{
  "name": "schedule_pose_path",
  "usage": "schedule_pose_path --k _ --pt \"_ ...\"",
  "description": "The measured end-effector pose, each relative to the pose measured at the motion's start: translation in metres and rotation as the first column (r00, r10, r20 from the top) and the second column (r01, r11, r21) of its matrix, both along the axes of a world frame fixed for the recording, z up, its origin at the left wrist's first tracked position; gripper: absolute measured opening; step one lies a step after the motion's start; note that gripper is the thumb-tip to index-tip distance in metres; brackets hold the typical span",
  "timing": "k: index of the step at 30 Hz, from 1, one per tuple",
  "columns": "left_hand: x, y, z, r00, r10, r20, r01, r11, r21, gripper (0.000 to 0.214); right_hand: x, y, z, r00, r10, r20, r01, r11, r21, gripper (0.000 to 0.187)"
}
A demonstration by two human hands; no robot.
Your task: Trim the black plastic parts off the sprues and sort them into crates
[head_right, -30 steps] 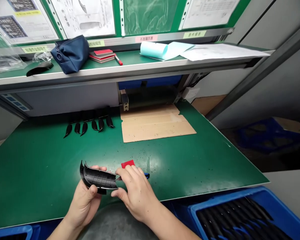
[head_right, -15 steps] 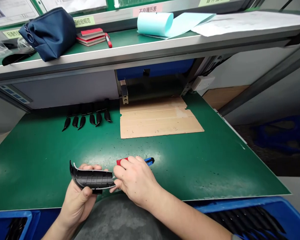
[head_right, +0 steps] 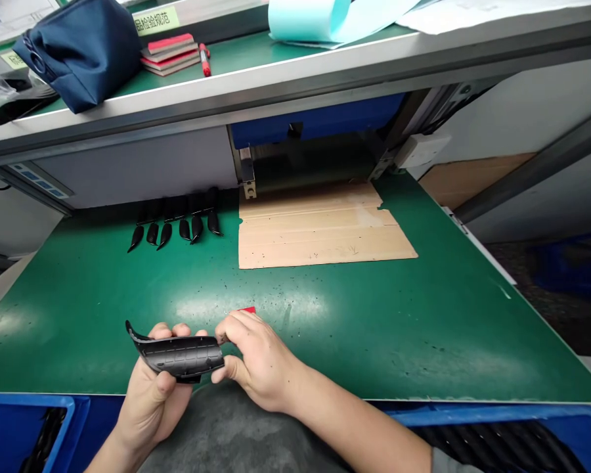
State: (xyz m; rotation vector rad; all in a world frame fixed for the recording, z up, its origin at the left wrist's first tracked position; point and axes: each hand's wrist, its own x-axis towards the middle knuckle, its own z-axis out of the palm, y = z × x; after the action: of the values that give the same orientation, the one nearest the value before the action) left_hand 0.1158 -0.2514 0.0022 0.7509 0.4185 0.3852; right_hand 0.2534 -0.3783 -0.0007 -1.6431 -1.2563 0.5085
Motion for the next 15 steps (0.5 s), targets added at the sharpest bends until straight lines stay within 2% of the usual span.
schedule_pose_path --k 4,7,9,12,14,15 --pt "0.0016 -0.0009 0.0015 1.0 0.004 0.002 -0.004 1.0 -0.02 0.038 -0.009 0.0025 -0.0015 0.997 -0.062 0.041 0.062 0.998 0.003 0.064" --pt "0.0011 0.0003 0.0008 1.0 0.01 -0.002 -0.01 1.0 0.003 0.039 -0.0075 0.0019 -0.0018 0.999 -0.025 0.038 0.025 1.0 -0.008 0.062" --pt "0.0 0.0015 -0.0004 1.0 0.014 -0.01 -0.014 1.0 0.013 0.039 -0.0037 -0.0005 -0.0021 0.995 0.083 -0.047 -0.084 0.996 -0.021 0.06" --pt "-0.0004 0.0034 -0.0024 0.999 0.037 -0.021 -0.036 0.999 0.003 0.042 -0.0004 -0.0048 -0.0038 0.929 0.242 -0.28 -0.254 0.967 -0.006 0.061" --pt "0.0015 0.0043 -0.0026 0.996 0.079 -0.044 -0.079 0.997 -0.006 0.045 -0.0032 -0.0053 -0.0057 0.919 0.21 -0.333 -0.222 0.975 0.001 0.061" --pt "0.0031 0.0044 -0.002 0.993 0.105 -0.062 -0.106 0.994 -0.01 0.047 -0.0061 -0.0043 -0.0067 0.943 0.151 -0.296 -0.161 0.987 -0.011 0.061"
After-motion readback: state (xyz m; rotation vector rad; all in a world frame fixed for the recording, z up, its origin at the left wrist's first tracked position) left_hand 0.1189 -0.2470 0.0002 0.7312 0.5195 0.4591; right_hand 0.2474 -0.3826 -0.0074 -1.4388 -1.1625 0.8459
